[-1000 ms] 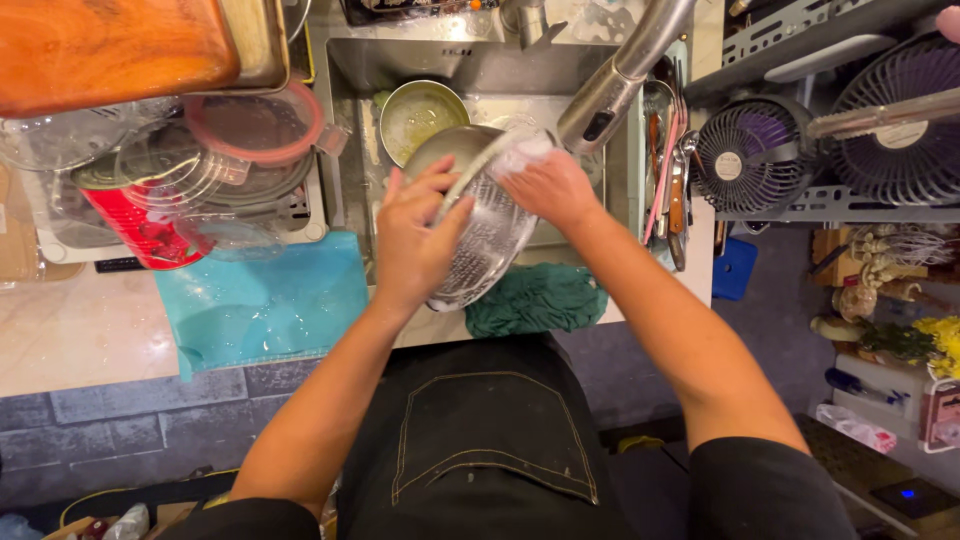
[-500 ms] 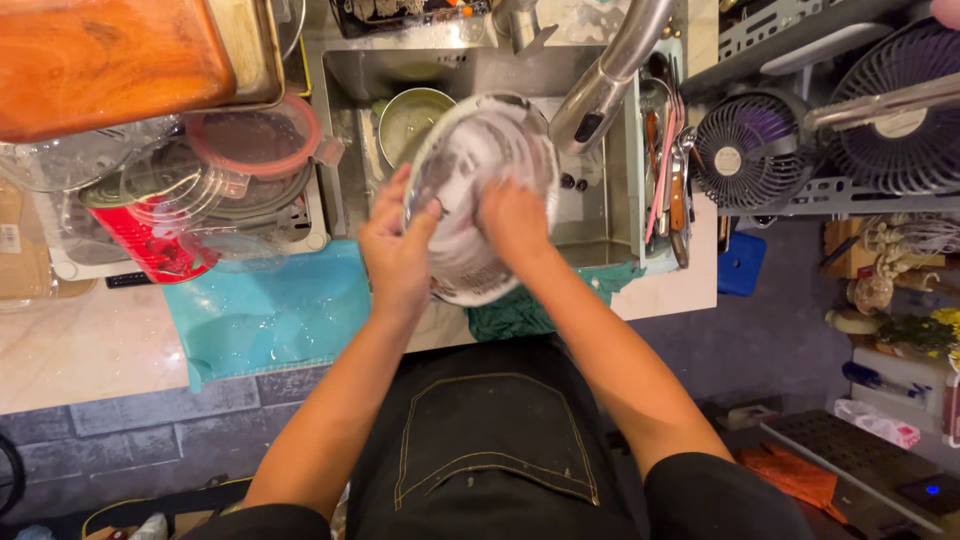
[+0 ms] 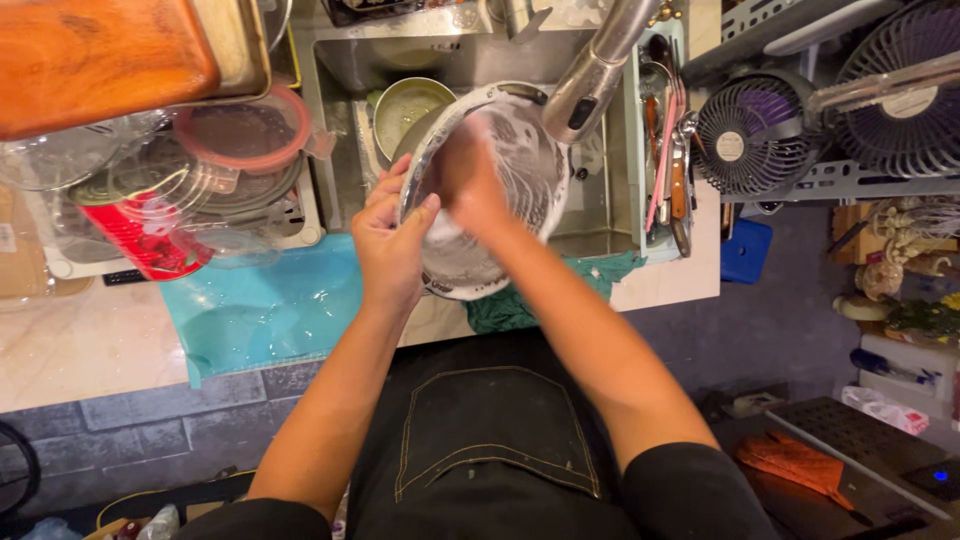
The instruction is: The person washes dishes at a kitchen sink, scrubbing a spatula, utensils, a pot, and a bowl with a soapy sponge, rinsing each item under running water, and setting cleaned items aside while working through the dishes in the sink.
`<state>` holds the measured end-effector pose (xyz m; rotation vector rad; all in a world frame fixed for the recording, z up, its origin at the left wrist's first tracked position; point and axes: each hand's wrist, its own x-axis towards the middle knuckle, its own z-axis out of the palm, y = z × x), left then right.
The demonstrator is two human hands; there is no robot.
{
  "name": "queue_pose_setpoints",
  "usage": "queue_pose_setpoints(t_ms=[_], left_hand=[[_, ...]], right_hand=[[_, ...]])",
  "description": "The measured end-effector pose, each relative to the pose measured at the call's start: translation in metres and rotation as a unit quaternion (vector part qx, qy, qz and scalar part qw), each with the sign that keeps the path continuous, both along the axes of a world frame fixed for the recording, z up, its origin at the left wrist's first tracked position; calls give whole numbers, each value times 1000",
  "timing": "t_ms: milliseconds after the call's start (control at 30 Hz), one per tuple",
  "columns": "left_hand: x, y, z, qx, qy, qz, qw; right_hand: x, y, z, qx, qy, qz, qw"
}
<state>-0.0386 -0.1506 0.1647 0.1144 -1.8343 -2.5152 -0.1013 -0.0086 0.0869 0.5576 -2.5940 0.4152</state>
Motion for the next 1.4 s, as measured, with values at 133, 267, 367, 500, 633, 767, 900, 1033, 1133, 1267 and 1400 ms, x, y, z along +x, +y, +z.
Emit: queue_pose_setpoints(t_ms=[133, 267, 367, 500, 633, 767, 900, 1033, 1133, 1267, 1400], left_hand=[[-6, -10, 1, -127, 54, 10, 990], [-4, -31, 1, -101, 28, 70, 992], [4, -34, 0, -36, -19, 91, 995], [8, -35, -5, -61, -17, 22, 998], [-1, -41, -11, -22, -34, -41, 998], [-8, -49, -17, -36, -34, -19, 999], [-2, -61, -34, 59, -126, 60, 988], [17, -48, -78, 90, -226, 136, 960], [27, -30, -114, 151, -308, 154, 926], [29, -7, -145, 136, -380, 86, 911], [27, 12, -147, 98, -378, -21, 920]], right_hand=[[64, -34, 5, -492, -390, 110, 770], [81, 37, 20, -46, -249, 129, 959], [47, 66, 20, -7, -107, -42, 993], [1, 65, 25, -278, -152, -61, 946], [-28, 52, 35, -117, -14, 89, 989], [-44, 51, 37, -282, -207, 51, 935], [-15, 70, 29, -644, -436, -70, 625], [56, 77, 15, -784, -249, -44, 567], [87, 76, 20, -819, -151, -116, 541], [81, 85, 51, -889, -112, -102, 432], [57, 96, 61, -767, -181, -120, 604]])
